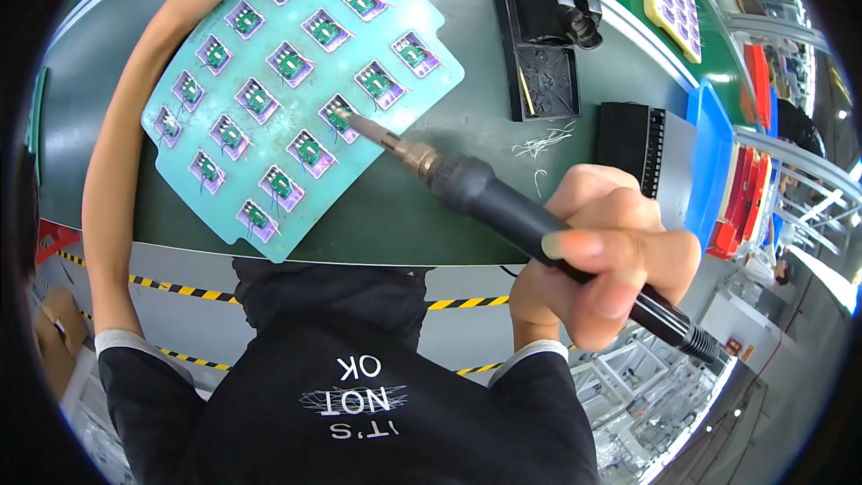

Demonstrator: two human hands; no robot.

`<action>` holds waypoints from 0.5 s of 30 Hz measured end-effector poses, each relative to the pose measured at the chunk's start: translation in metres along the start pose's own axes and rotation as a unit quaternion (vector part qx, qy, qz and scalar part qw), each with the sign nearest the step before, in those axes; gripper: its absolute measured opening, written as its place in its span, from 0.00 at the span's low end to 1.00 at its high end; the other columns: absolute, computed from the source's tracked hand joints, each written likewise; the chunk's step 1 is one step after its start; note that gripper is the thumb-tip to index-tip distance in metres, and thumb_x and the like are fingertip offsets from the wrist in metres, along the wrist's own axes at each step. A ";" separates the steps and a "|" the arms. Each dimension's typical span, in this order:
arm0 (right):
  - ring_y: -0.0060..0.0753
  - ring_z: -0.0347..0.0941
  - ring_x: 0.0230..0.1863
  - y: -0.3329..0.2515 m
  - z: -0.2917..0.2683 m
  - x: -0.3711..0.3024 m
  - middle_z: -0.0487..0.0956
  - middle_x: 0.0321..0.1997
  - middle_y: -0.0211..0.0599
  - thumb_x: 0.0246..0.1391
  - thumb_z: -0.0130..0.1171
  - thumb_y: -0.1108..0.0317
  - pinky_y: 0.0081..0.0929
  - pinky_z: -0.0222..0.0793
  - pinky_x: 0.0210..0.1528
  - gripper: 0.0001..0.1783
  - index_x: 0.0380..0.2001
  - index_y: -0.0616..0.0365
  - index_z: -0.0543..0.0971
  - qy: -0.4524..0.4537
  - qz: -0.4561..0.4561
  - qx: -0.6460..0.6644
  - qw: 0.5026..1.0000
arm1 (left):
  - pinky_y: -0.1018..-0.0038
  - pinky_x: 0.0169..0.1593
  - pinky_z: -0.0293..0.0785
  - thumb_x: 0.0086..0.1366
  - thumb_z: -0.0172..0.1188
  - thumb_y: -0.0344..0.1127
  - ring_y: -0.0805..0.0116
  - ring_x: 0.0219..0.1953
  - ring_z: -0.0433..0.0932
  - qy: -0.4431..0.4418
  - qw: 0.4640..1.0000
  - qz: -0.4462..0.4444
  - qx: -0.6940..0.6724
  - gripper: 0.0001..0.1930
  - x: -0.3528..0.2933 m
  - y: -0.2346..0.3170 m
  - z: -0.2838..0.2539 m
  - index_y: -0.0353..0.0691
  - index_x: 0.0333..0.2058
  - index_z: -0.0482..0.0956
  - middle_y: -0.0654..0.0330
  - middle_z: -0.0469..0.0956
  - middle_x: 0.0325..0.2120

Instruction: Soldering electronic components onto a printed circuit board using a soldering iron at an assembly station.

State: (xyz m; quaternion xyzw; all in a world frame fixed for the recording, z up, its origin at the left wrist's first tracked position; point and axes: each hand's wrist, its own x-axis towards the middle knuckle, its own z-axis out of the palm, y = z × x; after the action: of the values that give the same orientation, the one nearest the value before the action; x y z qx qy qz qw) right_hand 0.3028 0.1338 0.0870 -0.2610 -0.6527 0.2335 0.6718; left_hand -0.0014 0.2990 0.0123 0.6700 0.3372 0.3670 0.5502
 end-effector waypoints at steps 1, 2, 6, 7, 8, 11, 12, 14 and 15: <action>0.14 0.51 0.07 -0.001 0.003 -0.002 0.67 0.14 0.29 0.59 0.50 0.66 0.16 0.44 0.11 0.11 0.23 0.57 0.68 0.008 0.024 0.006 1.000 | 0.79 0.46 0.76 0.70 0.61 0.33 0.77 0.41 0.80 -0.007 1.000 -0.003 0.002 0.13 0.000 0.002 0.001 0.33 0.49 0.79 0.61 0.82 0.38; 0.15 0.52 0.07 0.000 0.003 -0.003 0.68 0.15 0.30 0.60 0.50 0.66 0.16 0.44 0.11 0.11 0.24 0.58 0.69 -0.024 0.014 -0.009 1.000 | 0.79 0.46 0.76 0.70 0.61 0.33 0.77 0.41 0.80 -0.008 1.000 -0.006 -0.001 0.13 -0.001 0.004 0.000 0.33 0.49 0.79 0.61 0.82 0.38; 0.17 0.56 0.07 0.008 0.003 -0.006 0.69 0.15 0.32 0.63 0.51 0.66 0.17 0.48 0.10 0.12 0.26 0.60 0.70 -0.101 -0.007 -0.009 0.995 | 0.79 0.46 0.76 0.70 0.61 0.35 0.77 0.41 0.80 -0.009 1.000 -0.001 0.001 0.12 0.000 0.007 0.003 0.34 0.48 0.79 0.61 0.82 0.38; 0.17 0.57 0.07 0.007 0.002 -0.006 0.69 0.15 0.32 0.63 0.51 0.65 0.17 0.48 0.10 0.13 0.26 0.60 0.70 -0.115 0.003 -0.018 0.993 | 0.79 0.46 0.76 0.70 0.61 0.35 0.77 0.41 0.80 -0.008 1.000 0.001 0.006 0.12 0.001 0.006 0.005 0.34 0.48 0.79 0.61 0.82 0.38; 0.17 0.57 0.07 0.007 0.000 -0.006 0.69 0.15 0.32 0.63 0.51 0.65 0.17 0.48 0.10 0.13 0.26 0.60 0.70 -0.116 0.006 -0.020 0.993 | 0.79 0.46 0.76 0.70 0.61 0.35 0.77 0.41 0.80 -0.004 1.000 0.003 0.012 0.12 0.001 0.005 0.005 0.35 0.48 0.79 0.61 0.82 0.38; 0.17 0.57 0.07 0.008 0.004 -0.004 0.68 0.14 0.32 0.63 0.51 0.65 0.17 0.48 0.10 0.13 0.26 0.60 0.70 -0.136 0.019 -0.028 0.990 | 0.79 0.46 0.76 0.71 0.60 0.35 0.77 0.41 0.80 -0.097 0.965 0.142 -0.198 0.12 0.020 -0.035 0.005 0.35 0.48 0.79 0.61 0.82 0.39; 0.17 0.56 0.07 0.009 0.002 -0.012 0.68 0.14 0.32 0.63 0.51 0.65 0.18 0.48 0.10 0.13 0.26 0.60 0.70 -0.134 0.017 -0.033 0.990 | 0.79 0.46 0.76 0.71 0.60 0.35 0.77 0.41 0.80 -0.192 0.854 0.280 -0.395 0.12 0.027 -0.046 0.020 0.34 0.48 0.79 0.61 0.82 0.38; 0.17 0.56 0.07 0.009 -0.006 -0.023 0.68 0.14 0.32 0.63 0.50 0.65 0.18 0.48 0.10 0.13 0.26 0.60 0.69 -0.132 0.020 -0.047 0.990 | 0.79 0.46 0.76 0.71 0.60 0.35 0.77 0.40 0.80 -0.111 0.960 0.150 -0.209 0.12 0.008 -0.025 0.022 0.34 0.48 0.79 0.61 0.82 0.38; 0.19 0.56 0.08 0.011 0.000 -0.023 0.70 0.14 0.32 0.65 0.53 0.59 0.19 0.49 0.10 0.16 0.29 0.62 0.71 -0.133 0.020 -0.018 0.991 | 0.79 0.46 0.76 0.71 0.61 0.35 0.77 0.40 0.80 -0.004 1.000 0.002 0.022 0.12 -0.011 0.001 0.008 0.34 0.48 0.79 0.61 0.82 0.38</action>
State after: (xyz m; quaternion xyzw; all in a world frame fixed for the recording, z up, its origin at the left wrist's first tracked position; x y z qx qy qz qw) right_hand 0.3019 0.1267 0.0623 -0.2527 -0.7351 0.2676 0.5693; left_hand 0.0006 0.2856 0.0113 0.6840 0.3421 0.3579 0.5358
